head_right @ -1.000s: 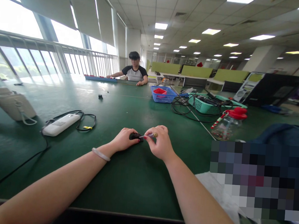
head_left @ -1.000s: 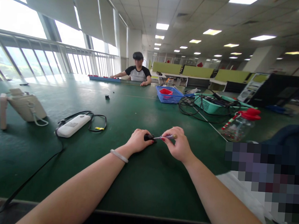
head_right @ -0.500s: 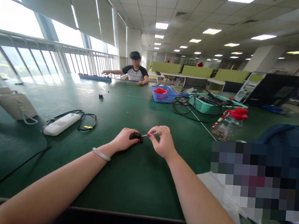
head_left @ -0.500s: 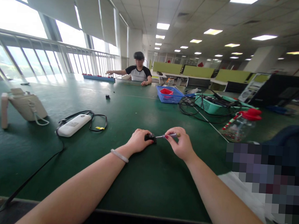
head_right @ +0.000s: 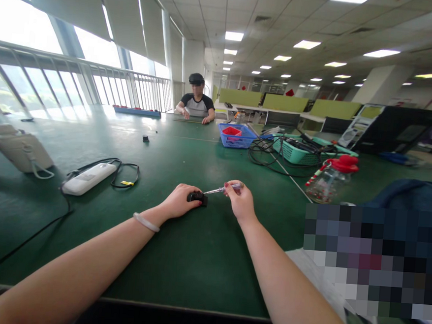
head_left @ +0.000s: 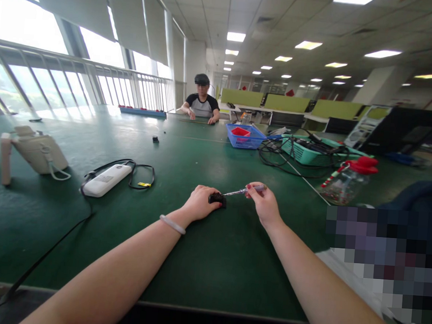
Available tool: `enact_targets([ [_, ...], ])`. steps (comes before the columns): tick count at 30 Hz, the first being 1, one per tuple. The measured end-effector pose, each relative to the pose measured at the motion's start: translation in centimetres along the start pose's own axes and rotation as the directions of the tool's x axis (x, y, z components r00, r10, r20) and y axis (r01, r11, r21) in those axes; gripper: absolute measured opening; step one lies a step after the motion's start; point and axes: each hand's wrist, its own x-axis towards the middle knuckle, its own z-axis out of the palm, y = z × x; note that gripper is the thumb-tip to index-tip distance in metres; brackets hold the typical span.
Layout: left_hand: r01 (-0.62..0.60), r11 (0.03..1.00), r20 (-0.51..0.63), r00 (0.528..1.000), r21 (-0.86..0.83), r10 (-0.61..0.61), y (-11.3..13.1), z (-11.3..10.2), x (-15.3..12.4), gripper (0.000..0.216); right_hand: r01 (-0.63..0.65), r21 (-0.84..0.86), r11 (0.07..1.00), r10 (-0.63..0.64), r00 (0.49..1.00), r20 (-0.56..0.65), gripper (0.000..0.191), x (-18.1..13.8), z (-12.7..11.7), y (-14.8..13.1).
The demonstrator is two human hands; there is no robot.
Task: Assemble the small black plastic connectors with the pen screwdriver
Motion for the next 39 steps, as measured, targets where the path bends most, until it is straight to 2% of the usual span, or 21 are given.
enact_targets([
  [5, -0.035, 0.999, -0.031, 0.999, -0.003, 0.035, -0.1, 0.2, 0.0, 0.033, -0.143, 0.174, 0.974, 0.153, 0.987, -0.041, 0.037, 0.3, 0.3, 0.9],
  [11, -0.060, 0.998, -0.029, 0.998, -0.023, 0.059, -0.1, 0.2, 0.0, 0.033, -0.269, 0.214, 0.939, 0.287, 0.956, -0.061, 0.038, 0.8, 0.0, 1.7],
  [14, -0.084, 0.996, -0.022, 0.996, -0.033, 0.083, 0.0, 0.1, -0.1, 0.033, -0.213, 0.142, 0.967, 0.223, 0.973, -0.059, 0.036, 0.9, -0.2, 1.5],
  [19, -0.135, 0.989, 0.016, 0.991, -0.058, 0.136, 0.3, -0.1, -0.2, 0.034, 0.010, -0.140, 0.990, -0.011, 1.000, -0.002, 0.032, 0.3, -0.6, -0.5],
  [23, -0.170, 0.982, 0.051, 0.983, -0.077, 0.174, 0.5, -0.3, -0.2, 0.035, 0.077, -0.154, 0.985, -0.070, 0.996, 0.047, 0.030, 0.1, -0.7, -1.4],
  [28, -0.167, 0.983, 0.070, 0.983, -0.082, 0.173, 0.6, -0.5, -0.2, 0.035, 0.013, -0.111, 0.994, -0.008, 0.999, 0.042, 0.037, 0.7, -1.1, 0.0],
  [33, -0.150, 0.986, 0.081, 0.984, -0.077, 0.156, 0.7, -0.5, -0.3, 0.036, -0.127, -0.084, 0.988, 0.129, 0.991, 0.021, 0.050, 1.2, -1.4, 1.5],
  [39, -0.150, 0.986, 0.074, 0.985, -0.067, 0.155, 0.8, -0.5, -0.3, 0.038, -0.228, 0.086, 0.970, 0.231, 0.973, -0.030, 0.047, 0.8, -0.8, 1.1],
])
